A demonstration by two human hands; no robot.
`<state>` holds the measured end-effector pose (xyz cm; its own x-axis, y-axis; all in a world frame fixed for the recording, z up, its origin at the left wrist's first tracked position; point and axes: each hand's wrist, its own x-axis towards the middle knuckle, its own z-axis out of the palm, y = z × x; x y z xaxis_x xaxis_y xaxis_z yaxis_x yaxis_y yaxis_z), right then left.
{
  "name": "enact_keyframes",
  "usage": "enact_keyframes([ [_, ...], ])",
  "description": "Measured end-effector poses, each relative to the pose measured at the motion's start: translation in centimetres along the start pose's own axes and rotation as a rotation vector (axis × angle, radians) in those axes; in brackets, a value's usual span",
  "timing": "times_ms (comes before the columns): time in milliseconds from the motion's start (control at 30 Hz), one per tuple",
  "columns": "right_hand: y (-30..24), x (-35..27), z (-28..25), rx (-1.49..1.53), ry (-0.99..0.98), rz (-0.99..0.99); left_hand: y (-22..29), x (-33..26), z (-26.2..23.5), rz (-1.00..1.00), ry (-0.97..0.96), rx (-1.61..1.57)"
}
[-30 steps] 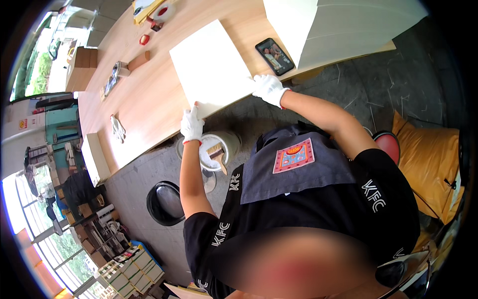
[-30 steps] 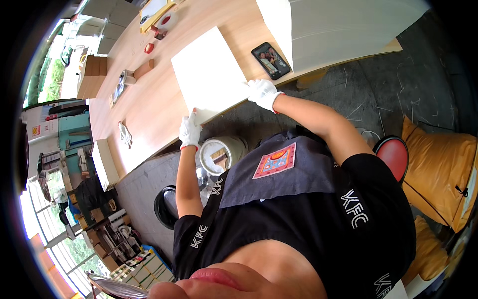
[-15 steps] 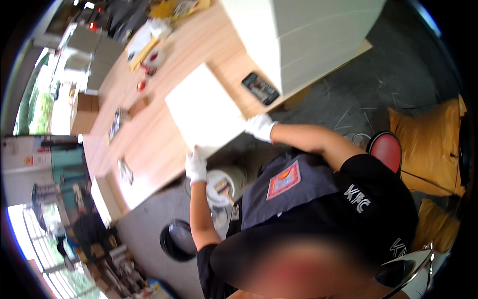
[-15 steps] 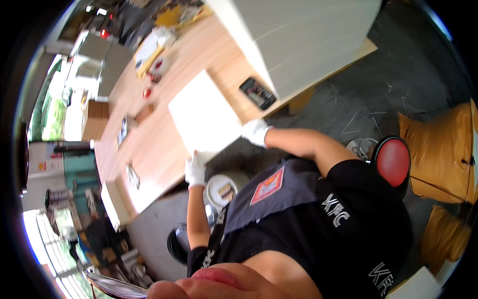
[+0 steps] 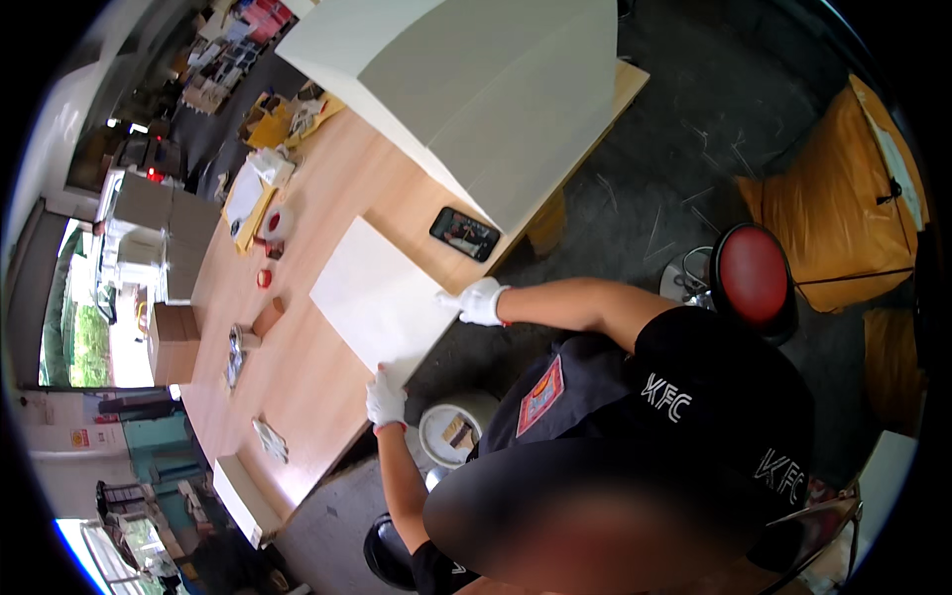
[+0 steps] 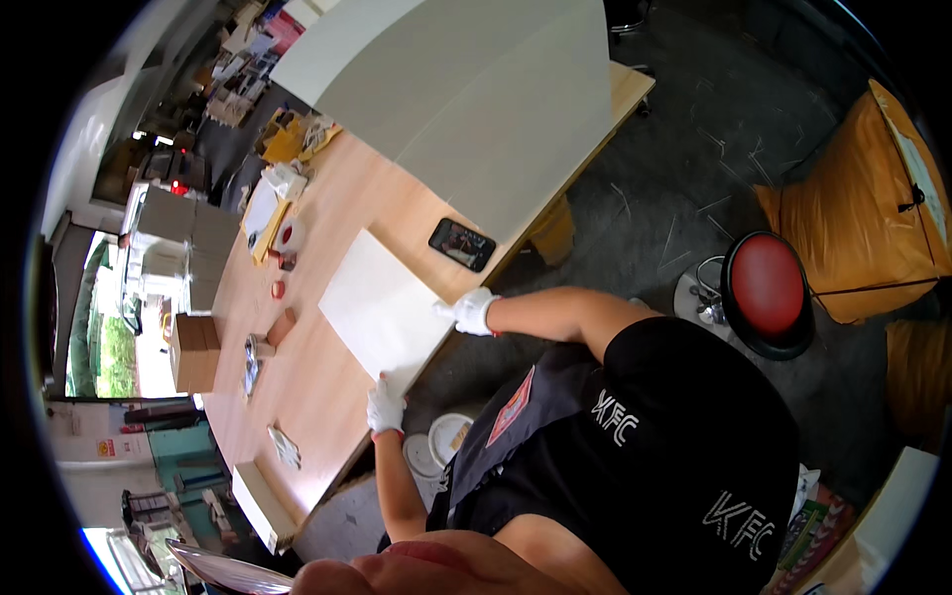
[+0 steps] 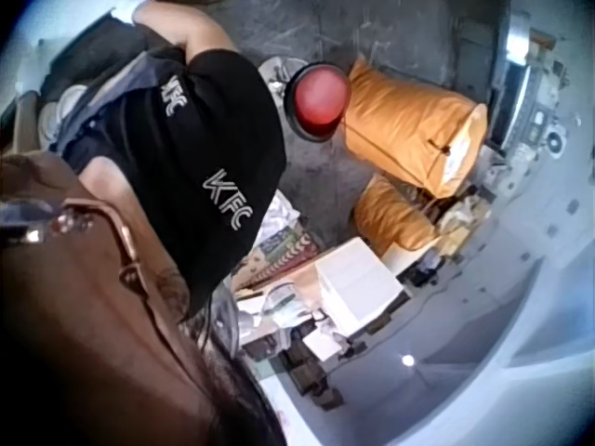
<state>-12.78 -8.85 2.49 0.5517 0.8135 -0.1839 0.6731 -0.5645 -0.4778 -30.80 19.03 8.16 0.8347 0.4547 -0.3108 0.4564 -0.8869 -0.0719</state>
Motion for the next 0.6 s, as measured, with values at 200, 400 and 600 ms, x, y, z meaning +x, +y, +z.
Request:
enact_keyframes([
  [200,0.9,-9.3,-4.2,0.233,0.032,0.06,2.4,2.3,-2.9,0.223,0.397,-0.091],
  [400,8.0,-18.2,-2.0,0.288,-0.035,0.314,17.9,7.5,-2.0,0.216,-0.231,-1.632],
  [600,10.2,-22.9,-2.2,0.358,0.125,0.442,27.2,15.7,-0.6,-0.043,-0.464,-1.87],
])
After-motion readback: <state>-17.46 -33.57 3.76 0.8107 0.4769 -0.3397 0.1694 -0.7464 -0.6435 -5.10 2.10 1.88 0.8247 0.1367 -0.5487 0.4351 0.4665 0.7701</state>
